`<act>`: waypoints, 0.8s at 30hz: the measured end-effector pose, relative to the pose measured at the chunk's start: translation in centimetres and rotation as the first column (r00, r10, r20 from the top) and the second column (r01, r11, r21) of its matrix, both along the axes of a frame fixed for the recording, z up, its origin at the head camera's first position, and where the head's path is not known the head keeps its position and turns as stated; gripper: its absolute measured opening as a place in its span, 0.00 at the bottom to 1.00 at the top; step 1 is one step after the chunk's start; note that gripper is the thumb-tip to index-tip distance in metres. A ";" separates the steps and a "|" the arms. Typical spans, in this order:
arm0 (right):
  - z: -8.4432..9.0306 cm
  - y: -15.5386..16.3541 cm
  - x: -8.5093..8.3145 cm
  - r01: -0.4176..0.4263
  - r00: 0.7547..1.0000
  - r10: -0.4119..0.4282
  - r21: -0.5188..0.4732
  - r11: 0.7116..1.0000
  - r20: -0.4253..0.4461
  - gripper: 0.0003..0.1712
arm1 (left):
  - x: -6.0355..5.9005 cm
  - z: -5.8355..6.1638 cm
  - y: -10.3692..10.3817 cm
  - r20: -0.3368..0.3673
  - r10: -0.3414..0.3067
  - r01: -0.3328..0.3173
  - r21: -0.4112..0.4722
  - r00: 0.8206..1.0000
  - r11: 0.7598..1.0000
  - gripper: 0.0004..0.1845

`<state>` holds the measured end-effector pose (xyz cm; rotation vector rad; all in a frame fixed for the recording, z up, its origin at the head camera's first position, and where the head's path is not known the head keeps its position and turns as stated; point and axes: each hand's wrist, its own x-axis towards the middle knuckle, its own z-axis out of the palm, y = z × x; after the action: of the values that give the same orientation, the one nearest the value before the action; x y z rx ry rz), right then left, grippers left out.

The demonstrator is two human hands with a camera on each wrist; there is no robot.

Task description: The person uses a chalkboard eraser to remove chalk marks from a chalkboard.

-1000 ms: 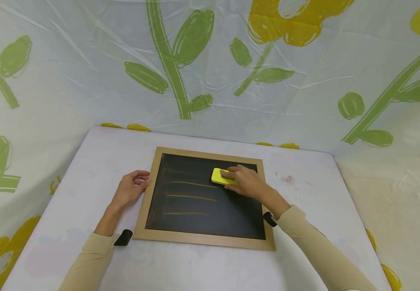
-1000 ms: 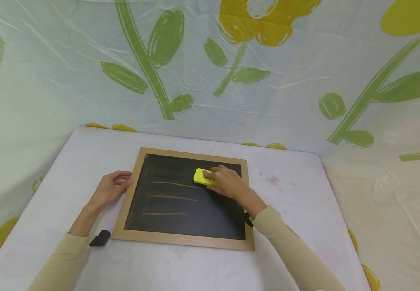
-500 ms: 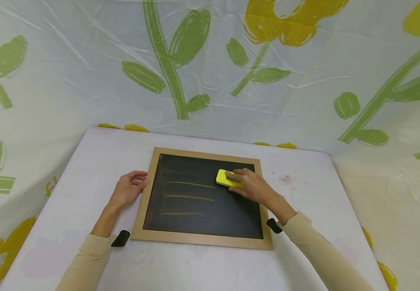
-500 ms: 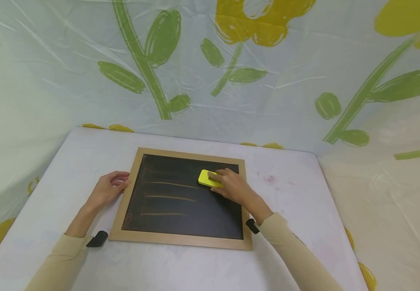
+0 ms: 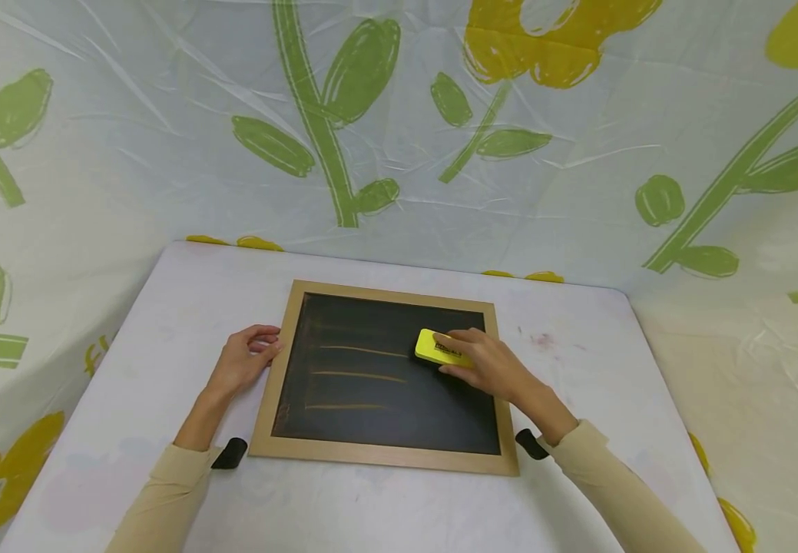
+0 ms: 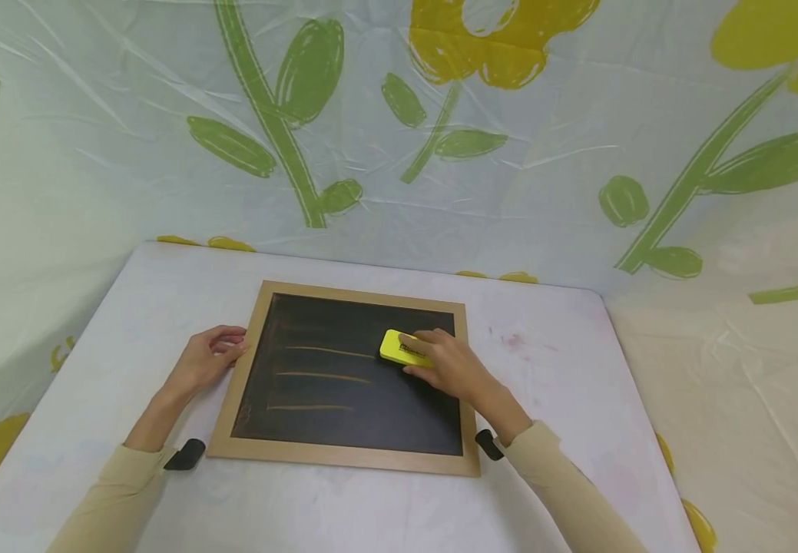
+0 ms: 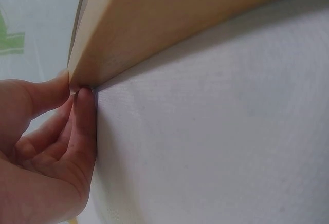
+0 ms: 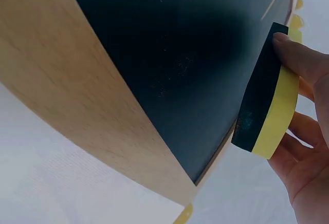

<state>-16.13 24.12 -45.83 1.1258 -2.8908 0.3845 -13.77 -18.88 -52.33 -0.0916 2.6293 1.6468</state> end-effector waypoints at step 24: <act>-1.5 -0.4 1.6 -0.037 0.999 0.037 -0.008 0.999 -0.033 0.34 | -0.2 -0.5 -0.1 0.001 -0.010 0.011 -0.022 1.000 1.000 0.19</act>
<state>-14.50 23.75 -47.33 1.1741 -2.8406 0.3757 -13.95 -19.01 -52.81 -0.0792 2.6424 1.6150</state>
